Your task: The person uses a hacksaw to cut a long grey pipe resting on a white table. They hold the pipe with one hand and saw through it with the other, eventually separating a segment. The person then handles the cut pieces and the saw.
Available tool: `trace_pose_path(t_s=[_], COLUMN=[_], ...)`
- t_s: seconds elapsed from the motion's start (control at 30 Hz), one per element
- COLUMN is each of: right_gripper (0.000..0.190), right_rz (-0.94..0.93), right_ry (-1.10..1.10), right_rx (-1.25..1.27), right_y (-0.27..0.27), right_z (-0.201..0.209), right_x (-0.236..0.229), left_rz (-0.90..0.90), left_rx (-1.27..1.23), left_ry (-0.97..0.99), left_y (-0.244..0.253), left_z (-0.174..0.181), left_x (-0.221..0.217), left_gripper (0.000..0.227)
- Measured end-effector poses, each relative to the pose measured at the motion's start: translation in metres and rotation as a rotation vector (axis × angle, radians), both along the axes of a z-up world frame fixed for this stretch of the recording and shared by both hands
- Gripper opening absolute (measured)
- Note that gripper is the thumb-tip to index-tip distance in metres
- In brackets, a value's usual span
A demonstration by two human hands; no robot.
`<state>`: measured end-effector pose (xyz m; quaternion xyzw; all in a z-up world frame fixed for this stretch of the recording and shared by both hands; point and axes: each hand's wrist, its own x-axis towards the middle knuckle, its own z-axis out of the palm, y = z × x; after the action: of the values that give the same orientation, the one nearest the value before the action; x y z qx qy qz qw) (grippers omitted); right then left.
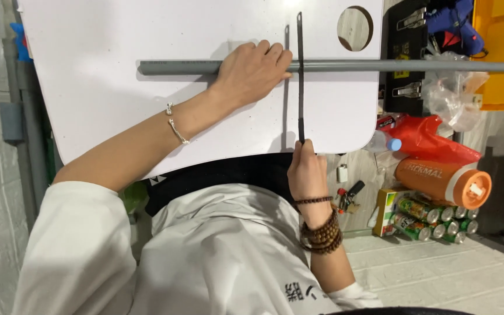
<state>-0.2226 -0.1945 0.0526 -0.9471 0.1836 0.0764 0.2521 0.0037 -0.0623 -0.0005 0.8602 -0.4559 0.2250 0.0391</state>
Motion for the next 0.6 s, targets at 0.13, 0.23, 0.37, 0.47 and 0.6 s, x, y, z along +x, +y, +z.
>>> trace_pose_path(t_s=[0.13,0.23,0.37,0.47,0.6], right_gripper=[0.033,0.036,0.038,0.037,0.036], right_rz=[0.015,-0.155,-0.162,-0.138,-0.021], right_ry=[0.01,0.234,0.195,0.187,0.091], right_rx=[-0.031,-0.008,0.054,0.027,-0.066], right_y=[-0.014,0.0,-0.002,0.004,0.002], right_z=[-0.017,0.002,0.0,0.009,0.006], right_x=[0.054,0.026,0.045,0.039,0.002], left_rz=[-0.058,0.008,-0.02,-0.009,-0.031], left_rx=[0.033,0.03,0.026,0.035,0.096], left_ry=[0.264,0.064,0.108,0.105,0.22], left_y=[-0.001,0.002,0.0,0.002,-0.006], left_z=[0.009,0.002,-0.001,-0.002,0.0], left_x=[-0.004,-0.001,-0.002,0.003,0.004], left_gripper=[0.046,0.042,0.042,0.043,0.046])
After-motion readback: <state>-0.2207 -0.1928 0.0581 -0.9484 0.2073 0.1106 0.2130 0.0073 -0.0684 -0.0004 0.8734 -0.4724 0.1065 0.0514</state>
